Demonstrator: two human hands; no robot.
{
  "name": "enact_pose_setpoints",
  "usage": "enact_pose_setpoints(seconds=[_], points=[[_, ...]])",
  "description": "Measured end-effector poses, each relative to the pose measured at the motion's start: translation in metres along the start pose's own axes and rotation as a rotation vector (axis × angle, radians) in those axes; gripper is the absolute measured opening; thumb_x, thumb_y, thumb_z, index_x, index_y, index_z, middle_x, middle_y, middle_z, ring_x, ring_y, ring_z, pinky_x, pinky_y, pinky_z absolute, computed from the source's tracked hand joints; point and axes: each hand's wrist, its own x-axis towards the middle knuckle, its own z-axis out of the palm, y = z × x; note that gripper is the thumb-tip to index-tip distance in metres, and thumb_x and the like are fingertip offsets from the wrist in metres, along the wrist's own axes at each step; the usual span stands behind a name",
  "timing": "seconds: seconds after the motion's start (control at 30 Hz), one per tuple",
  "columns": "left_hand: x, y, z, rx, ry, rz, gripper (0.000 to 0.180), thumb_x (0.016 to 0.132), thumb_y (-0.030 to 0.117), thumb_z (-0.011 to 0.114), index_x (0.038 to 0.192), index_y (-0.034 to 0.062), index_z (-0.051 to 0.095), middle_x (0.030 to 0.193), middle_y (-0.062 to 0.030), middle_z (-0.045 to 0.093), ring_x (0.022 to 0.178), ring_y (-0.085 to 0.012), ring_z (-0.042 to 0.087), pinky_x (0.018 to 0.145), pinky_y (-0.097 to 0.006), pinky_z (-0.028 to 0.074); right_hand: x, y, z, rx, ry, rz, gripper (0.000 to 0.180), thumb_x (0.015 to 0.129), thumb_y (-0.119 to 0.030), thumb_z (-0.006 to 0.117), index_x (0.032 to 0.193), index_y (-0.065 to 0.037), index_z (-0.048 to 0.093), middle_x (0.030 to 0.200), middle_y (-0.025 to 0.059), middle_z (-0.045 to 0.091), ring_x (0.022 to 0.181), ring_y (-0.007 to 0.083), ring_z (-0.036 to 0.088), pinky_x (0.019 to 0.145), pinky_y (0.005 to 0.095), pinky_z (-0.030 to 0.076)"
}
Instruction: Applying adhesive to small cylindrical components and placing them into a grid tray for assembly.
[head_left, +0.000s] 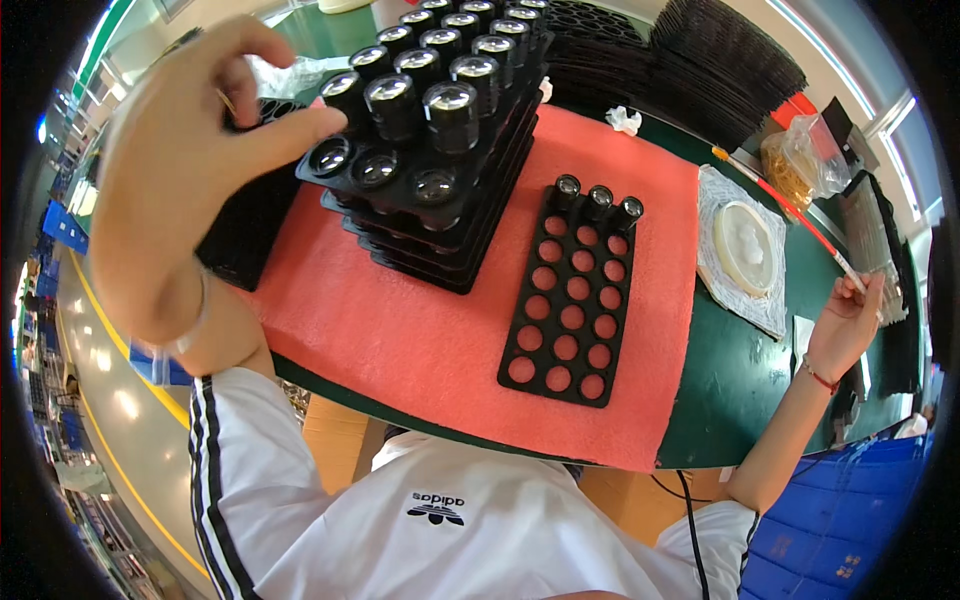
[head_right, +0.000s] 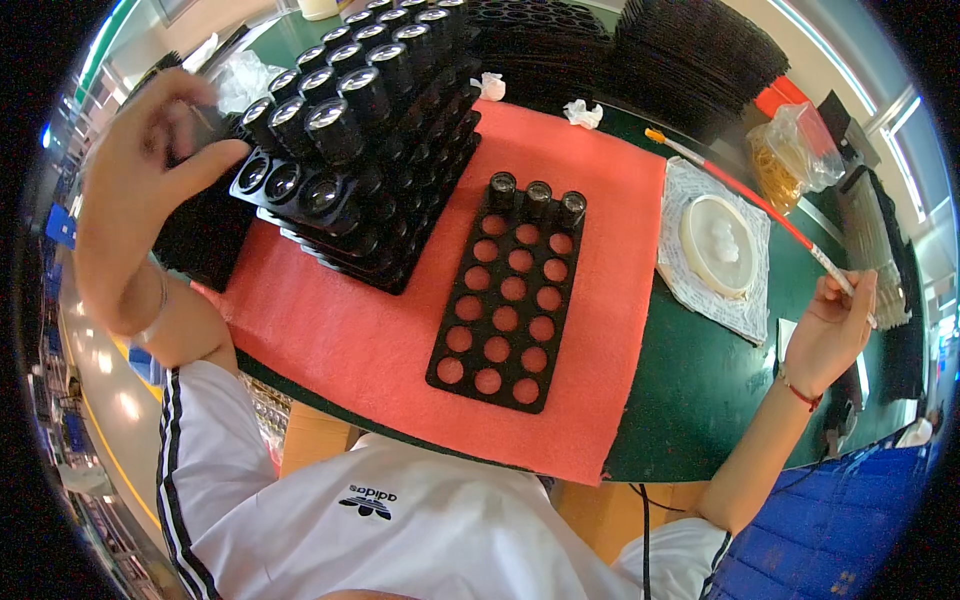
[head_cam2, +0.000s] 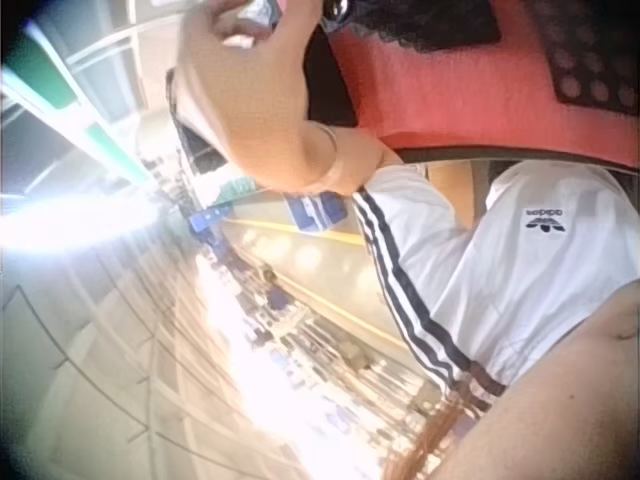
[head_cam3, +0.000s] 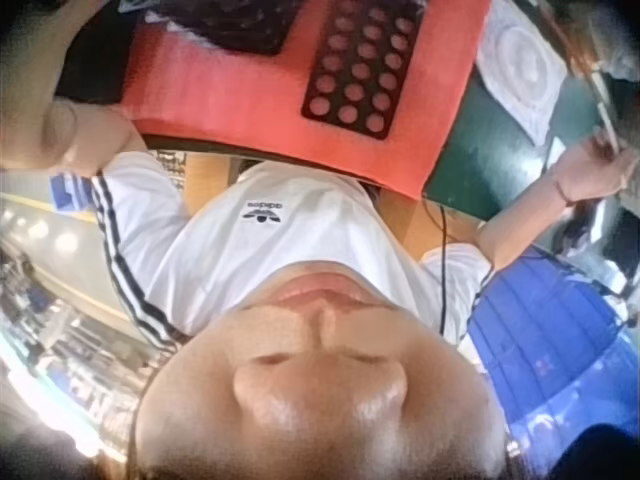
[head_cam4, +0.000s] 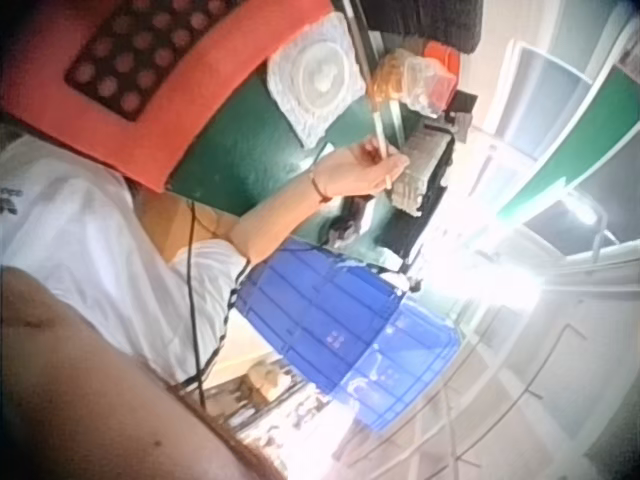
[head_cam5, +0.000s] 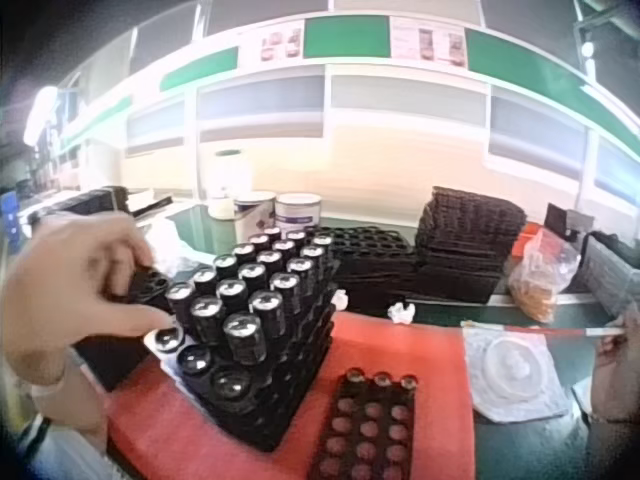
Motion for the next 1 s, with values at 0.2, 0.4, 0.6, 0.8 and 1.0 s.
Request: enact_pose_setpoints(seconds=[0.2,0.4,0.6,0.8,1.0], points=[[-0.035,0.072,0.024,-0.577,-0.315,0.575,0.046,0.058,0.028,0.069,0.091,0.001,0.053,0.088,-0.014,0.049,0.075,-0.026,0.047,0.063,-0.033,0.035,0.002,0.0,-0.012,-0.077,-0.045,-0.049,0.023,0.087,-0.018,0.048,0.077,0.001,0.054,0.071,0.0067,0.053,0.062,0.0119,0.044,0.06,0.0241,0.036],[-0.058,0.101,0.098,-0.3,-0.45,0.632,0.08,0.068,0.051,0.058,0.12,-0.0058,0.036,0.125,-0.0286,0.03,0.112,-0.0428,0.034,0.094,-0.045,0.03,0.005,0.001,-0.007,-0.147,0.05,-0.141,0.018,0.085,-0.016,0.052,0.082,0.001,0.057,0.075,0.0081,0.057,0.064,0.0138,0.054,0.06,0.0247,0.042],[-0.064,0.107,0.131,-0.23,-0.465,0.586,0.084,0.07,0.054,0.054,0.122,-0.0081,0.033,0.128,-0.0307,0.025,0.115,-0.0438,0.031,0.098,-0.045,0.025,0.002,0.004,-0.001,-0.309,0.082,-0.239,0.022,0.085,-0.017,0.052,0.08,0.004,0.057,0.072,0.0095,0.058,0.064,0.0135,0.053,0.06,0.0227,0.041],[-0.062,0.118,0.152,-0.499,-0.467,0.483,0.076,0.074,0.045,0.055,0.126,-0.0031,0.028,0.13,-0.0312,0.017,0.12,-0.0435,0.021,0.099,-0.046,0.022,-0.009,0.002,0.016,-0.617,0.03,-0.381,0.03,0.088,-0.02,0.046,0.073,0.004,0.057,0.067,0.0097,0.058,0.06,0.0112,0.051,0.057,0.0222,0.039],[-0.046,0.127,0.173,-0.58,-0.429,0.265,0.069,0.079,0.041,0.052,0.128,0.0004,0.024,0.129,-0.0324,0.017,0.122,-0.0446,0.017,0.1,-0.046,0.018,-0.014,-0.002,0.023,-0.725,0.087,-0.482,0.041,0.09,-0.026,0.039,0.066,0.003,0.055,0.061,0.0082,0.056,0.055,0.0104,0.048,0.052,0.0217,0.036]])
